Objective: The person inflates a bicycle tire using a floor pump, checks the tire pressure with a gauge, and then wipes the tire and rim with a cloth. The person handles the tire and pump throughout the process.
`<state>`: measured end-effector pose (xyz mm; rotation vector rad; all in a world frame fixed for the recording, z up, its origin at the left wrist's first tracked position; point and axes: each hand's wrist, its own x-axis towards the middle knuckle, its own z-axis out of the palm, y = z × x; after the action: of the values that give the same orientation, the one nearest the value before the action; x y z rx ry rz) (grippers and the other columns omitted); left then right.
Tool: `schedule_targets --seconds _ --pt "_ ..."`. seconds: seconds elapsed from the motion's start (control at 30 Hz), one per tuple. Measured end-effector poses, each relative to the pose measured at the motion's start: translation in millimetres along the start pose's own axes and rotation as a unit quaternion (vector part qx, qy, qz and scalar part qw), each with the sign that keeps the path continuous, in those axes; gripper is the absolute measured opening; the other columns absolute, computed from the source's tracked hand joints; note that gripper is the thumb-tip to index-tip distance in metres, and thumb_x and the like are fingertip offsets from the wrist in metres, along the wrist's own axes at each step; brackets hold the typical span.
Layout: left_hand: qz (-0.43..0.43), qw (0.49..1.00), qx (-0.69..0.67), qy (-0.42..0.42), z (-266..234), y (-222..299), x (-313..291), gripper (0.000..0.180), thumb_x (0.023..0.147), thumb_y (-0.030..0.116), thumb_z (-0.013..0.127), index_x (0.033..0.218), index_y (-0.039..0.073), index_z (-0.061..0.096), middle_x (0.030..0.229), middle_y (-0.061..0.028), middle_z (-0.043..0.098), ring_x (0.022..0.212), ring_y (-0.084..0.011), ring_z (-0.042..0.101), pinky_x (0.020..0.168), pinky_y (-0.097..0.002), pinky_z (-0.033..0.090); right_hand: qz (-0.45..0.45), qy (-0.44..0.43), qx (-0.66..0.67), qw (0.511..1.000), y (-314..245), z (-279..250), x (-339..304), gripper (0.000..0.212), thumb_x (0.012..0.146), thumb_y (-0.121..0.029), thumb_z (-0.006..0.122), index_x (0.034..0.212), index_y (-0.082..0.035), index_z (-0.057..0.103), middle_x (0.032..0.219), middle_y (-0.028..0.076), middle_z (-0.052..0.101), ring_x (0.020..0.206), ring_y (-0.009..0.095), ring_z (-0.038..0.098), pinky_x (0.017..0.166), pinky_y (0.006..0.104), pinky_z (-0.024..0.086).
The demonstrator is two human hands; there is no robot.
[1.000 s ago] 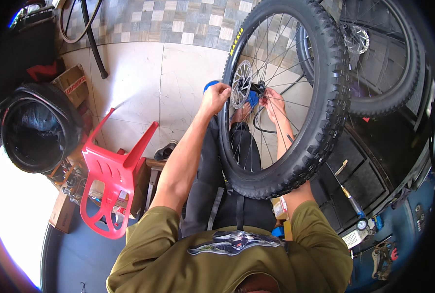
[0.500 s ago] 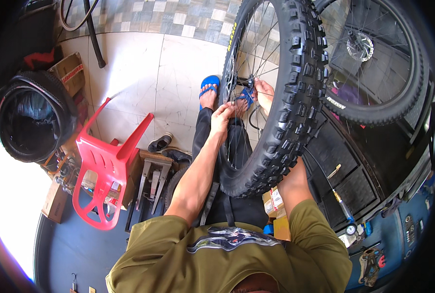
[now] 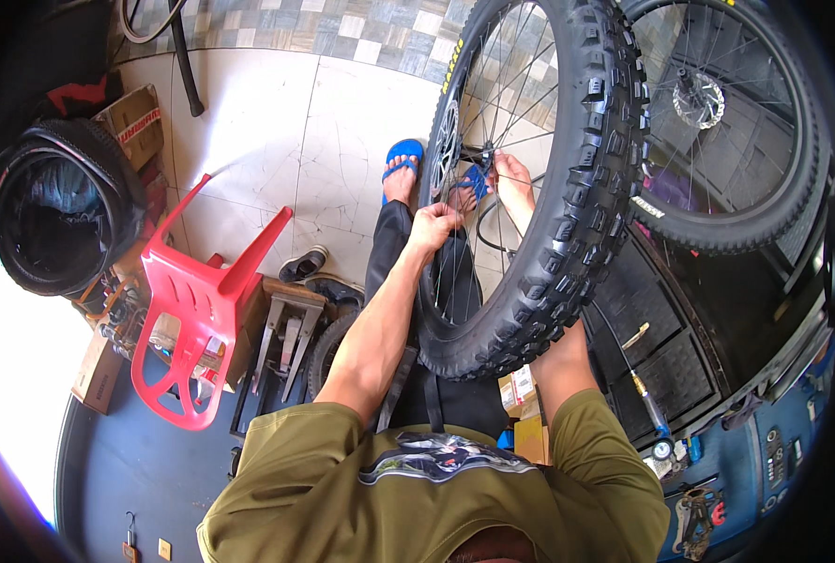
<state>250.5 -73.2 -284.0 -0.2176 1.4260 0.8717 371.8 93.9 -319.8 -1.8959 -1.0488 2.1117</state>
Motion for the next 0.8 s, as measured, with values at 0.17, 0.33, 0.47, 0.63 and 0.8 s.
schedule_targets --seconds 0.17,0.33,0.47,0.63,0.8 --pt "0.046 0.987 0.106 -0.110 -35.0 -6.2 -7.2 0.042 0.083 0.024 0.086 0.112 0.000 0.069 0.092 -0.0041 0.073 0.083 -0.0136 0.068 0.077 -0.0316 0.055 0.008 -0.038 0.006 0.999 -5.2 -3.4 -0.7 0.038 0.110 -0.043 0.057 0.094 -0.009 0.061 0.076 -0.002 0.059 0.065 0.008 0.058 0.060 0.0237 0.048" --pt "-0.085 0.805 0.587 -0.030 -109.7 88.4 -27.8 0.095 0.079 0.046 0.088 0.151 0.000 0.049 0.142 -0.0303 0.058 0.133 -0.0417 0.059 0.105 -0.0500 0.051 0.025 -0.045 -0.057 0.997 -8.2 -17.1 2.4 0.035 0.108 -0.043 0.060 0.102 -0.009 0.064 0.082 -0.001 0.064 0.070 0.008 0.062 0.063 0.0236 0.049" --pt "0.127 0.768 0.615 0.124 -158.9 90.5 -1.0 0.060 0.087 0.021 0.071 0.144 0.006 0.059 0.148 -0.0253 0.053 0.118 -0.0414 0.067 0.102 -0.0483 0.054 0.029 -0.056 0.030 0.998 0.1 -23.4 7.7 0.028 0.107 -0.033 0.065 0.117 -0.007 0.065 0.095 0.000 0.069 0.085 0.010 0.066 0.072 0.0270 0.052" --pt "0.214 0.905 0.366 -0.040 -99.6 117.9 36.2 0.042 0.093 0.005 0.062 0.135 0.006 0.068 0.129 -0.0158 0.068 0.112 -0.0252 0.068 0.096 -0.0391 0.056 0.058 -0.169 0.191 0.965 0.8 -40.5 11.1 0.025 0.103 -0.015 0.069 0.124 -0.003 0.062 0.107 0.004 0.071 0.094 0.012 0.066 0.079 0.0289 0.054" --pt "0.306 0.919 0.247 0.002 -69.7 82.0 67.9 0.040 0.090 0.000 0.056 0.125 0.012 0.071 0.118 -0.0129 0.066 0.102 -0.0238 0.066 0.091 -0.0371 0.055 0.028 -0.107 0.112 0.988 -18.0 -7.0 -4.5 0.033 0.102 -0.020 0.072 0.128 -0.001 0.062 0.106 0.003 0.070 0.092 0.012 0.065 0.082 0.0290 0.053"
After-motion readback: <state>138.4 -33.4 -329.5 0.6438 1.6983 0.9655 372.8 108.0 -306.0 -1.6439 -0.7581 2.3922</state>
